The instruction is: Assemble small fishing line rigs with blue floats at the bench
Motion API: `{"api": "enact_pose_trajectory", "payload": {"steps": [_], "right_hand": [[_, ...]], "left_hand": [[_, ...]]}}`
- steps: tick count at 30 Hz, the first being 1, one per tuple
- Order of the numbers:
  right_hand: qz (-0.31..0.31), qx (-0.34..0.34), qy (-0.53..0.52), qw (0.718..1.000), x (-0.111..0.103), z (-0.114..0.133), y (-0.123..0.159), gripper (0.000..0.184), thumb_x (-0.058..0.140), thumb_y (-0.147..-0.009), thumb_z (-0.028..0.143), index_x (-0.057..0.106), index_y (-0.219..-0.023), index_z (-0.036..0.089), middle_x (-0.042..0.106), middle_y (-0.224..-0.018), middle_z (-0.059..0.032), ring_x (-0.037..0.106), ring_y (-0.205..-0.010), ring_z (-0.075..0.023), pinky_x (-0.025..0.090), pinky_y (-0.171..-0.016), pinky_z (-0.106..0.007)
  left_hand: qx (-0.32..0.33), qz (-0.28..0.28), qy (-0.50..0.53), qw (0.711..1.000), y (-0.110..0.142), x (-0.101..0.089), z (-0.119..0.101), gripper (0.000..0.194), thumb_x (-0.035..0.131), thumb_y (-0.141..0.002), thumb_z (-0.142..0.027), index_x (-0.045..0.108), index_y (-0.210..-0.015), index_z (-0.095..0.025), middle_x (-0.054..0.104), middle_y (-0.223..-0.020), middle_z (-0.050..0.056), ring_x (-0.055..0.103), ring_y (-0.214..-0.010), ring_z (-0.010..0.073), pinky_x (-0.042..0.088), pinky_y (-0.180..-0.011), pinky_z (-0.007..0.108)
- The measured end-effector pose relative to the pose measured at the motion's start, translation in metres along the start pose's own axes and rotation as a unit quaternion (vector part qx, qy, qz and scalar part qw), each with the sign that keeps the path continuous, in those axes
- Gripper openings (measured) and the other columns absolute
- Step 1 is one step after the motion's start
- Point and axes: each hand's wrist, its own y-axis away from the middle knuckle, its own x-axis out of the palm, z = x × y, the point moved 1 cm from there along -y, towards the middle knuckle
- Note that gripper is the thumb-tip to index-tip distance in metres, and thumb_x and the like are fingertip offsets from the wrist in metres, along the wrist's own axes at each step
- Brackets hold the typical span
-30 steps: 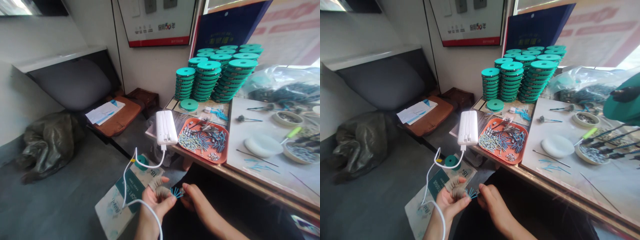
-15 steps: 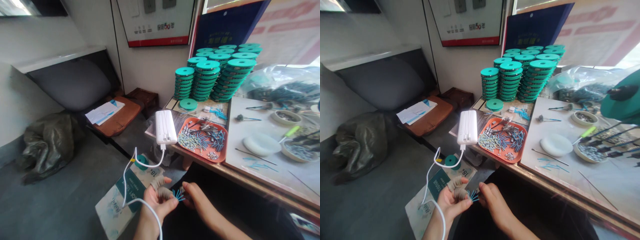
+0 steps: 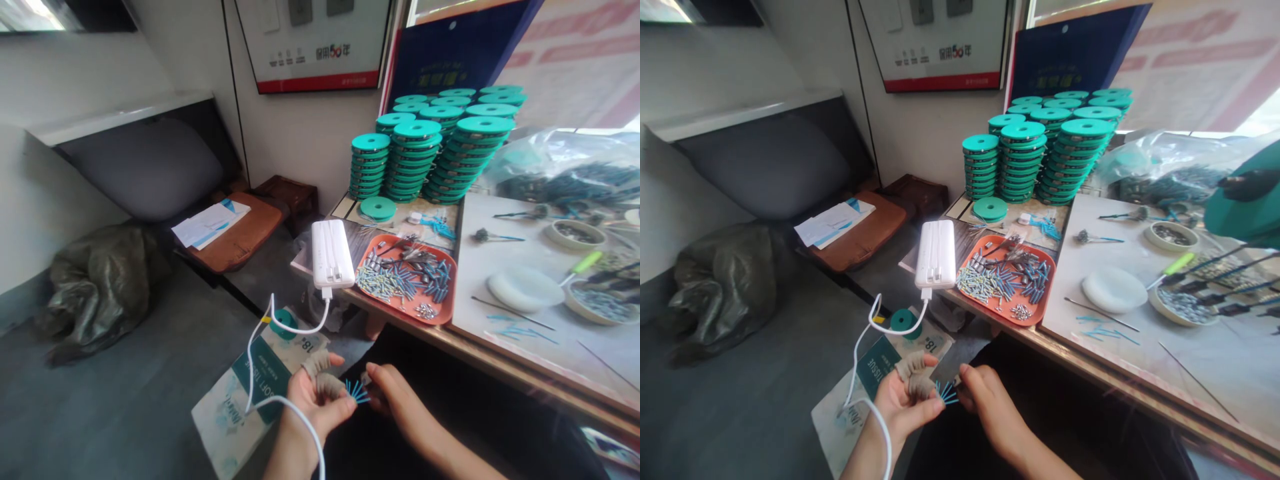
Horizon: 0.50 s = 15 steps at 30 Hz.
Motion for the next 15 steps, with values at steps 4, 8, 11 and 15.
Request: {"api": "enact_pose_trajectory", "payload": {"steps": [4,8,11,15], "right_hand": [[0.0,0.004,0.0,1.0,-0.001,0.003,0.0,0.05,0.046,-0.068,0.065,0.038,-0.048,0.02,0.032,-0.048,0.005,0.032,-0.049,-0.011,0.029,-0.049,-0.025],[0.008,0.02,-0.005,1.0,-0.004,0.007,0.003,0.049,0.046,-0.068,0.065,0.041,-0.052,0.019,0.034,-0.05,0.0055,0.03,-0.05,-0.0102,0.029,-0.049,-0.024],[0.007,0.033,-0.015,0.999,-0.006,0.003,0.005,0.049,0.049,-0.066,0.067,0.045,-0.058,0.018,0.038,-0.054,0.0052,0.033,-0.053,-0.0104,0.031,-0.051,-0.024],[0.018,0.023,-0.013,0.999,-0.006,-0.003,0.003,0.049,0.05,-0.066,0.066,0.044,-0.055,0.018,0.038,-0.051,0.005,0.032,-0.052,-0.0105,0.029,-0.051,-0.024]], "left_hand": [[-0.018,0.025,-0.006,1.0,-0.001,-0.002,-0.002,0.048,0.081,-0.046,-0.012,0.06,-0.089,-0.016,0.062,-0.052,-0.005,0.054,-0.046,0.0074,0.041,-0.05,0.018],[-0.057,0.062,-0.008,0.996,-0.003,-0.003,-0.008,0.051,0.081,-0.044,-0.01,0.059,-0.09,-0.016,0.063,-0.052,-0.005,0.055,-0.046,0.0068,0.041,-0.05,0.017],[-0.072,0.081,-0.009,0.994,-0.006,-0.003,-0.011,0.052,0.08,-0.044,-0.008,0.058,-0.091,-0.015,0.063,-0.051,-0.005,0.054,-0.046,0.0054,0.04,-0.051,0.016],[-0.076,0.093,-0.016,0.993,-0.008,-0.002,-0.013,0.052,0.079,-0.045,-0.007,0.057,-0.092,-0.015,0.063,-0.05,-0.006,0.054,-0.046,0.0053,0.041,-0.051,0.016]]}}
